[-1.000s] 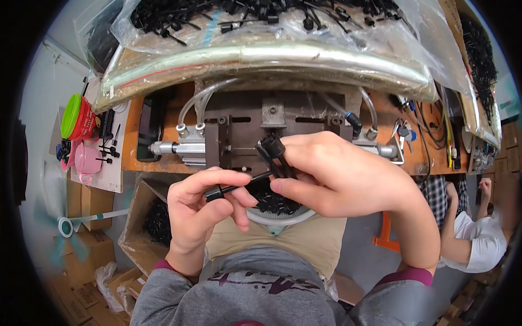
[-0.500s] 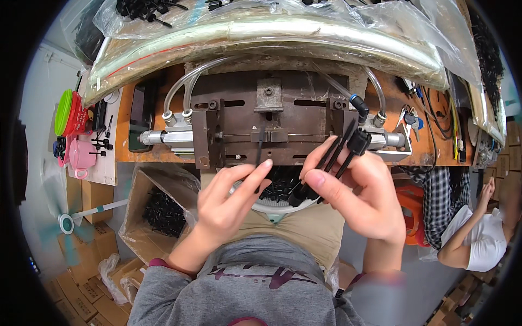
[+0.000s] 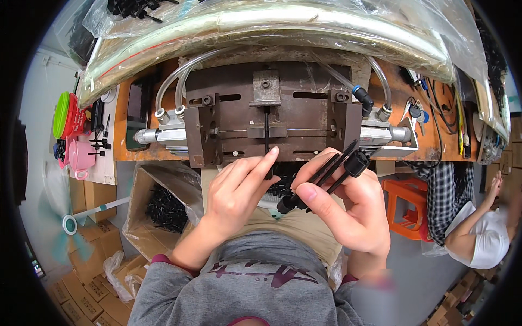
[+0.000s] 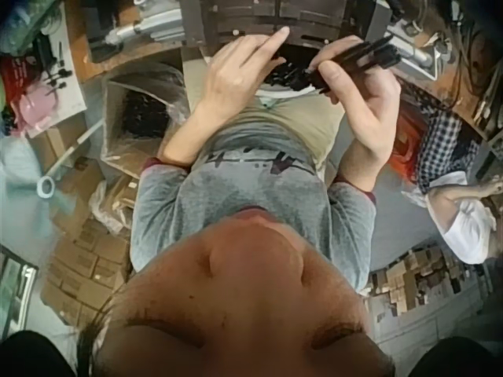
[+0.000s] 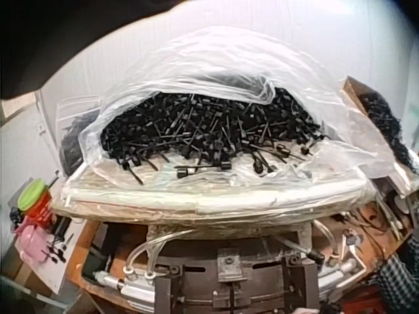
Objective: Assembling small black plastic components using a manual press machine in a workshop.
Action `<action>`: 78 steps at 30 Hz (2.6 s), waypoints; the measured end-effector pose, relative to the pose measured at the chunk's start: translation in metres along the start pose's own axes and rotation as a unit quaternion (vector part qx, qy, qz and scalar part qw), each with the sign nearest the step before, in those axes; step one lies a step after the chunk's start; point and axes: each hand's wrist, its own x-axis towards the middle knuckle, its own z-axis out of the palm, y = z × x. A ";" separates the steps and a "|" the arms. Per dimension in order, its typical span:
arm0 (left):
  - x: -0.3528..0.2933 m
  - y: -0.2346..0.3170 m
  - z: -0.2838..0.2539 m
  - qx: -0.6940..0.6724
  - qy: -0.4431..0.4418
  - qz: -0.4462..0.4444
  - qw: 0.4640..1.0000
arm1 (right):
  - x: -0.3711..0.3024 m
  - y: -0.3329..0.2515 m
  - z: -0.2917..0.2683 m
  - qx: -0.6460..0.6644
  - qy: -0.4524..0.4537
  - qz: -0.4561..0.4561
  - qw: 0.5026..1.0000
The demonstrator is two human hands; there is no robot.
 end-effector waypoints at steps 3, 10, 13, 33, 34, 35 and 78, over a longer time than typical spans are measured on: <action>-0.003 -0.003 -0.001 -0.022 0.042 0.006 0.999 | -0.001 0.002 0.001 0.018 0.010 0.008 1.000; 0.001 0.004 -0.004 0.025 0.036 -0.016 0.999 | -0.004 0.003 0.003 0.013 0.018 -0.003 1.000; 0.006 0.004 -0.008 0.094 0.020 0.022 0.995 | -0.004 0.003 0.003 0.005 0.016 -0.006 1.000; 0.012 0.006 -0.012 0.129 -0.002 0.036 0.991 | -0.004 0.009 0.002 0.006 0.022 0.015 1.000; 0.012 0.006 -0.012 0.129 -0.004 0.035 0.991 | -0.004 0.009 0.002 0.011 0.023 0.023 0.999; 0.012 0.006 -0.013 0.129 -0.006 0.034 0.991 | -0.004 0.011 0.003 0.022 0.028 0.026 0.999; 0.017 0.010 -0.026 0.041 -0.042 0.036 0.998 | -0.014 0.027 0.008 0.169 0.116 0.065 0.977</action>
